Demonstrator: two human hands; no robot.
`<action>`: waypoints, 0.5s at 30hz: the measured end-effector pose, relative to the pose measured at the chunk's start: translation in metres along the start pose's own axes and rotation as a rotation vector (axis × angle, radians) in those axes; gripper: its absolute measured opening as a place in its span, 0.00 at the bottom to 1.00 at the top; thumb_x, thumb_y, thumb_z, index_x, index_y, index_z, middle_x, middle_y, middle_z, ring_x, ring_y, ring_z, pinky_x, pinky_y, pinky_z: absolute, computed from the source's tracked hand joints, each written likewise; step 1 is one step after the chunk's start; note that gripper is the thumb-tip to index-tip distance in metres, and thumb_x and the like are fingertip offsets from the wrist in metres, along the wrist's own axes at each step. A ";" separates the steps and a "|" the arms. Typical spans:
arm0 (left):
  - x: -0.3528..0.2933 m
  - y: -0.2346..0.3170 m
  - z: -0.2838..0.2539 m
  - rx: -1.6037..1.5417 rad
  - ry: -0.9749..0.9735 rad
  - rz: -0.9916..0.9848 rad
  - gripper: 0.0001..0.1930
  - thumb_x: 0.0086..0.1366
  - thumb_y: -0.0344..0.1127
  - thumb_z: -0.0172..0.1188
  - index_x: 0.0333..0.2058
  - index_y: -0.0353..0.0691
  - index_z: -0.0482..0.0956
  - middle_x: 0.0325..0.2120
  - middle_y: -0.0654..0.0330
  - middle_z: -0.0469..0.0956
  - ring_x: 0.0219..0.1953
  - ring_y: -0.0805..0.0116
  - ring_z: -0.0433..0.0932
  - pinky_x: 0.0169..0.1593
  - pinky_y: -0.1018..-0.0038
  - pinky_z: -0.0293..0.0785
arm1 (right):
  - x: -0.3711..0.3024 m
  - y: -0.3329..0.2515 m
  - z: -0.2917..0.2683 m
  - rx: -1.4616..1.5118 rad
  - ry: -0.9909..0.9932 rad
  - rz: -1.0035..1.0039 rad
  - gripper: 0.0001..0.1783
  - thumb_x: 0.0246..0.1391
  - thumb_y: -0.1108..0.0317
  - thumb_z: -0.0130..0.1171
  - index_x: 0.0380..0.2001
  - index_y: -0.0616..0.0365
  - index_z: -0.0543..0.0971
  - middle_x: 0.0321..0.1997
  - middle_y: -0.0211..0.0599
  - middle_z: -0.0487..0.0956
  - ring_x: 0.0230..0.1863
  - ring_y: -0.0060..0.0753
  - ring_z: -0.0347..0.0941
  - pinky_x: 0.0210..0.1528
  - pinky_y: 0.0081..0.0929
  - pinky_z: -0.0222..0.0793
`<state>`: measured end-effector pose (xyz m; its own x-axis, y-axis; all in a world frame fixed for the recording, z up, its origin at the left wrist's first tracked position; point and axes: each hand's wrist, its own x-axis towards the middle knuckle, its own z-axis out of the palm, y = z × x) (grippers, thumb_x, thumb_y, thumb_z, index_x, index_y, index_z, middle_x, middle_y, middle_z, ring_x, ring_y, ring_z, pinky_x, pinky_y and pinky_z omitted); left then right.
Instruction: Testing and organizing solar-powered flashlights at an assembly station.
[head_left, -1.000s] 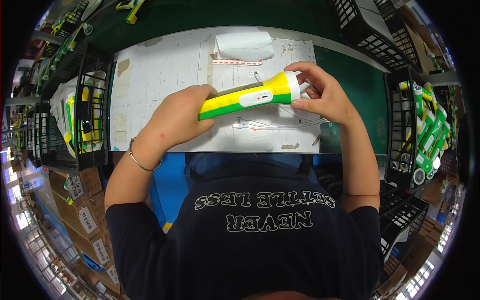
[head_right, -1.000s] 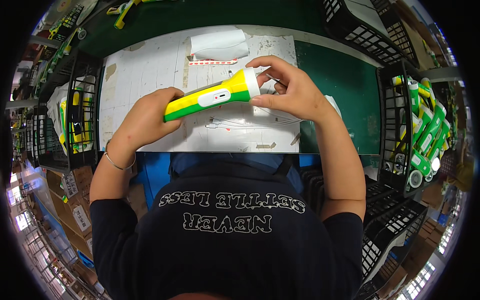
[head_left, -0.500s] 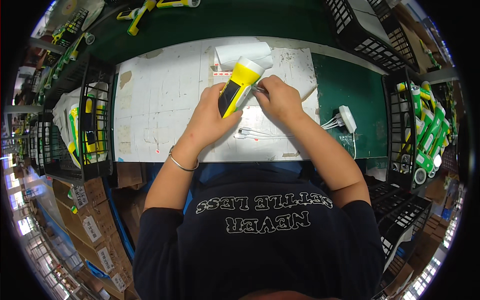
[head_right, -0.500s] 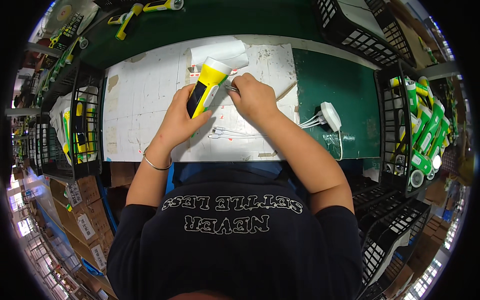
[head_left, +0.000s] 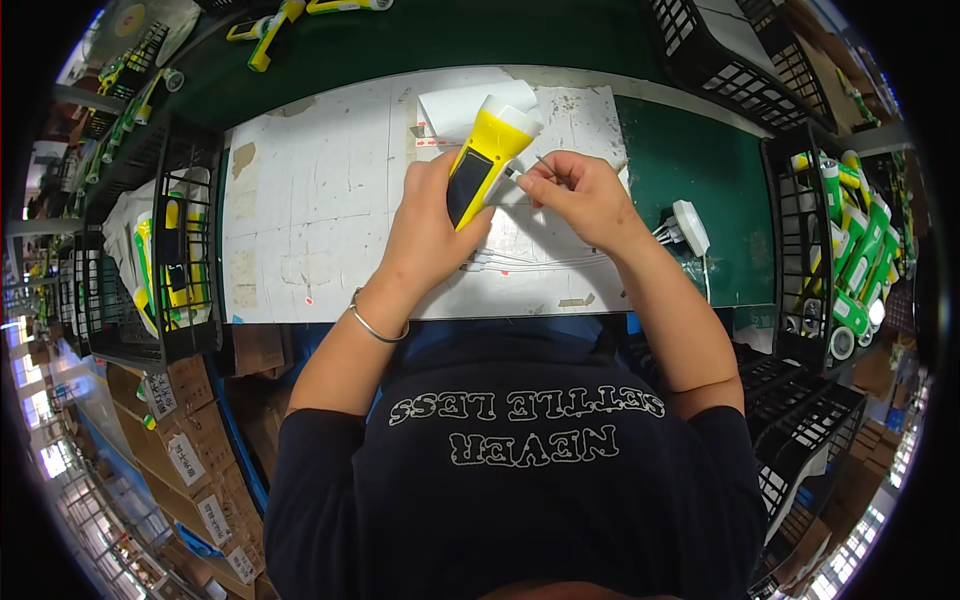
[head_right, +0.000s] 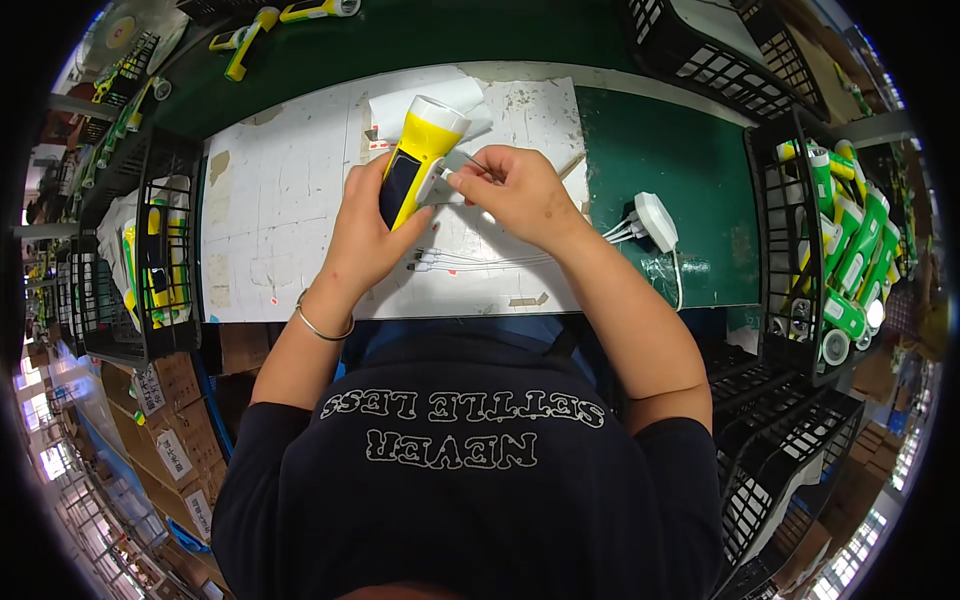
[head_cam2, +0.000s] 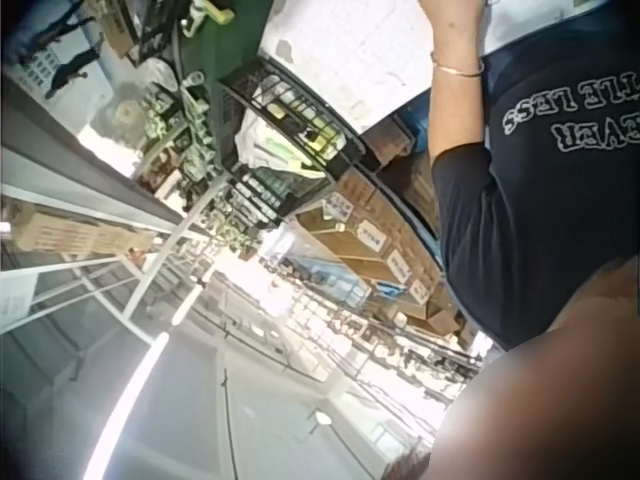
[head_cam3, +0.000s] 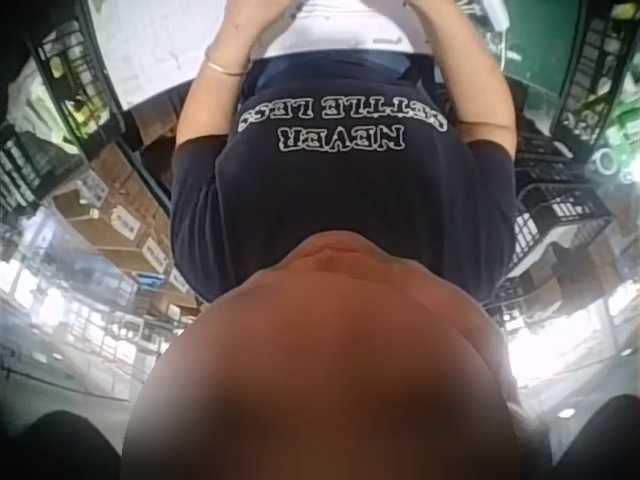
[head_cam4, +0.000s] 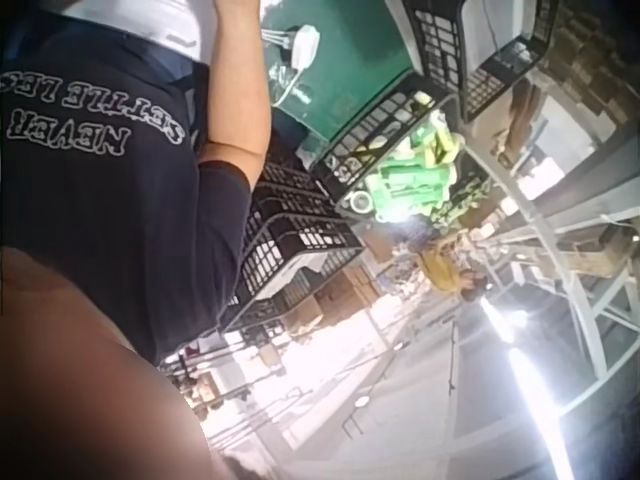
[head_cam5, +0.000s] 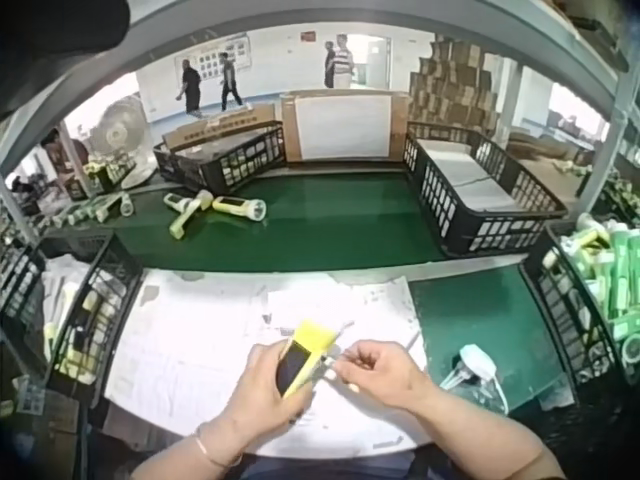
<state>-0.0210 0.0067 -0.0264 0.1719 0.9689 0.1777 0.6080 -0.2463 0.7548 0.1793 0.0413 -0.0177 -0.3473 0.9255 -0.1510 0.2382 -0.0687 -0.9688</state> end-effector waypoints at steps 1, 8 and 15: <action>-0.001 0.002 0.001 0.085 0.066 0.061 0.33 0.47 0.32 0.66 0.53 0.37 0.62 0.40 0.51 0.65 0.43 0.56 0.69 0.45 0.68 0.69 | 0.000 0.002 0.000 0.001 -0.001 0.000 0.13 0.50 0.61 0.60 0.26 0.61 0.77 0.22 0.25 0.74 0.24 0.12 0.65 0.26 0.14 0.61; 0.003 0.007 0.006 0.168 0.116 0.088 0.34 0.46 0.30 0.66 0.53 0.40 0.63 0.40 0.51 0.64 0.41 0.54 0.70 0.40 0.68 0.73 | -0.002 0.004 0.005 0.247 0.079 0.062 0.10 0.48 0.64 0.61 0.25 0.61 0.76 0.22 0.26 0.75 0.25 0.13 0.66 0.28 0.13 0.60; 0.015 -0.021 -0.020 0.139 0.262 0.091 0.30 0.48 0.33 0.64 0.51 0.37 0.64 0.38 0.50 0.66 0.40 0.53 0.68 0.46 0.65 0.68 | -0.002 -0.001 0.015 0.176 0.034 0.054 0.09 0.48 0.66 0.62 0.26 0.61 0.76 0.23 0.25 0.74 0.26 0.12 0.66 0.30 0.12 0.59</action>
<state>-0.0469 0.0268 -0.0275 0.0359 0.9108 0.4113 0.7025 -0.3157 0.6378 0.1662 0.0342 -0.0190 -0.3068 0.9305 -0.2000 0.0921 -0.1801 -0.9793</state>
